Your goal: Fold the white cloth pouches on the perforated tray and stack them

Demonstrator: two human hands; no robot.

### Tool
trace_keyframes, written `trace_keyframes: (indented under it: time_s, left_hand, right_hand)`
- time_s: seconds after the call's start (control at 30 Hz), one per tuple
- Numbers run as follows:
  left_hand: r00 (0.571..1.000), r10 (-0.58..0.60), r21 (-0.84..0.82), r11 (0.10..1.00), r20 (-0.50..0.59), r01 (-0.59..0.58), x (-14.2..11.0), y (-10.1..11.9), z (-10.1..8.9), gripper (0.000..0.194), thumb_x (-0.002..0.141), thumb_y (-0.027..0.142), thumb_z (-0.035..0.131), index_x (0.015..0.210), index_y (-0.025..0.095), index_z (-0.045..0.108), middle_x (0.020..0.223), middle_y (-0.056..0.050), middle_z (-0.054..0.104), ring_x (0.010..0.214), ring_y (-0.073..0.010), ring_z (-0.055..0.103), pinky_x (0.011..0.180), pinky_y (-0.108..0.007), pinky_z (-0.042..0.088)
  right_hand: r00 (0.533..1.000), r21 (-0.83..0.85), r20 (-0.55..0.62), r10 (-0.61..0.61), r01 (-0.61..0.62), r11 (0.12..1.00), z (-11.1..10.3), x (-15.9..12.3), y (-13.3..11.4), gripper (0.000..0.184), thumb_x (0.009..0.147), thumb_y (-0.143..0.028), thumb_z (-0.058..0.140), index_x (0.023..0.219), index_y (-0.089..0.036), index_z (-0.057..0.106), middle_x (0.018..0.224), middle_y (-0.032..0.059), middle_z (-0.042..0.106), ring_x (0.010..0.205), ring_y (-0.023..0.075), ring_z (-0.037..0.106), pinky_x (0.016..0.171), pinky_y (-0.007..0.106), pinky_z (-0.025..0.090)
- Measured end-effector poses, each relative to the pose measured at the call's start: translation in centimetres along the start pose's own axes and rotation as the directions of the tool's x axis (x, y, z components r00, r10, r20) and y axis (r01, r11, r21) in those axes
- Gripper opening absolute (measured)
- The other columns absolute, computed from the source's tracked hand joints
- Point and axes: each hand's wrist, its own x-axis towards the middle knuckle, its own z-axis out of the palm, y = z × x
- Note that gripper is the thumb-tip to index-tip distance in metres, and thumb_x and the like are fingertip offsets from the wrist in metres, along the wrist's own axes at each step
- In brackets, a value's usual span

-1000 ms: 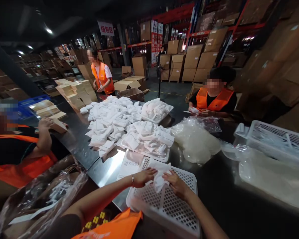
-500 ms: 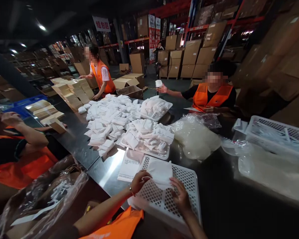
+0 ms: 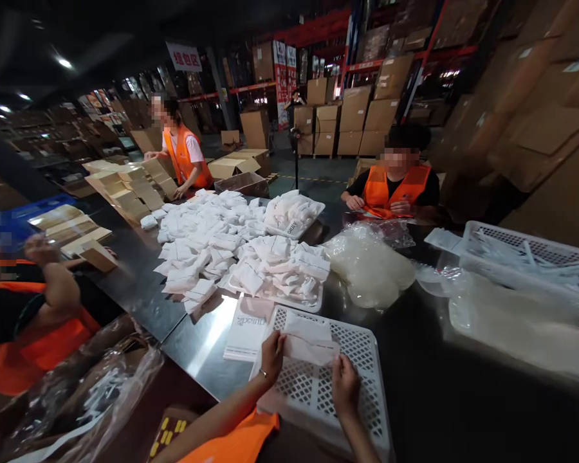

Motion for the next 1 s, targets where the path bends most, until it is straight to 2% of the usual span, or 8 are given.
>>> trace_keyframes:
  time_s: [0.23,0.47,0.67,0.83,0.97,1.0]
  left_hand:
    - [0.996,-0.083,0.104,0.991,-0.016,0.085,-0.1,0.4,0.2,0.038,0.095,0.040,0.018,0.069,0.022,0.038,0.069,-0.004,0.057,0.067,-0.0171,0.052,0.063,-0.028,0.037]
    - [0.991,-0.131,0.216,0.967,-0.026,0.133,0.1,0.8,-0.4,0.032,0.095,0.034,0.027,0.072,0.022,0.046,0.073,-0.005,0.063,0.071,-0.0193,0.058,0.063,-0.027,0.036]
    - [0.988,-0.145,0.450,0.887,0.053,0.106,0.2,1.2,-0.7,0.035,0.098,0.031,0.025,0.085,0.019,0.055,0.082,-0.008,0.068,0.078,-0.0210,0.063,0.062,-0.027,0.037]
    - [0.980,-0.160,0.552,0.831,0.122,0.067,0.6,1.6,-1.3,0.033,0.097,0.028,0.029,0.093,0.016,0.058,0.082,-0.012,0.068,0.077,-0.0242,0.065,0.063,-0.030,0.040]
    - [0.973,-0.170,0.620,0.784,0.155,0.038,0.4,2.7,-2.6,0.032,0.091,0.010,0.030,0.108,0.011,0.057,0.089,-0.016,0.068,0.080,-0.0268,0.066,0.066,-0.034,0.045]
    - [0.978,-0.125,0.633,0.774,0.167,-0.009,0.2,3.1,-2.7,0.036,0.089,0.005,0.030,0.115,0.010,0.055,0.097,-0.017,0.067,0.087,-0.0274,0.065,0.070,-0.036,0.047]
  right_hand:
    - [0.998,-0.100,-0.054,0.013,-0.018,0.995,0.6,0.9,-0.7,0.072,0.077,-0.080,0.022,0.070,-0.020,0.059,0.068,0.0138,0.065,0.067,0.0281,0.059,0.064,0.037,0.042]
    - [0.999,-0.155,-0.028,-0.022,0.018,0.988,1.0,1.1,-0.6,0.072,0.078,-0.080,0.019,0.066,-0.021,0.059,0.064,0.0118,0.064,0.064,0.0273,0.058,0.062,0.037,0.041]
    - [0.999,-0.188,0.029,-0.044,0.048,0.981,1.0,1.5,0.0,0.072,0.078,-0.080,0.018,0.065,-0.022,0.059,0.060,0.0096,0.063,0.058,0.0258,0.057,0.057,0.035,0.038]
    - [0.996,-0.220,0.074,-0.040,0.055,0.974,1.1,1.6,0.2,0.071,0.079,-0.079,0.016,0.066,-0.022,0.057,0.058,0.0084,0.062,0.056,0.0255,0.057,0.054,0.033,0.035]
    - [0.996,-0.227,0.076,-0.037,0.054,0.972,0.9,1.6,0.2,0.069,0.079,-0.078,0.014,0.062,-0.023,0.053,0.054,0.0071,0.059,0.052,0.0238,0.054,0.051,0.032,0.032]
    - [0.996,-0.227,0.076,-0.037,0.054,0.972,0.8,1.6,0.3,0.068,0.079,-0.078,0.014,0.060,-0.024,0.051,0.053,0.0070,0.058,0.051,0.0233,0.054,0.051,0.032,0.032]
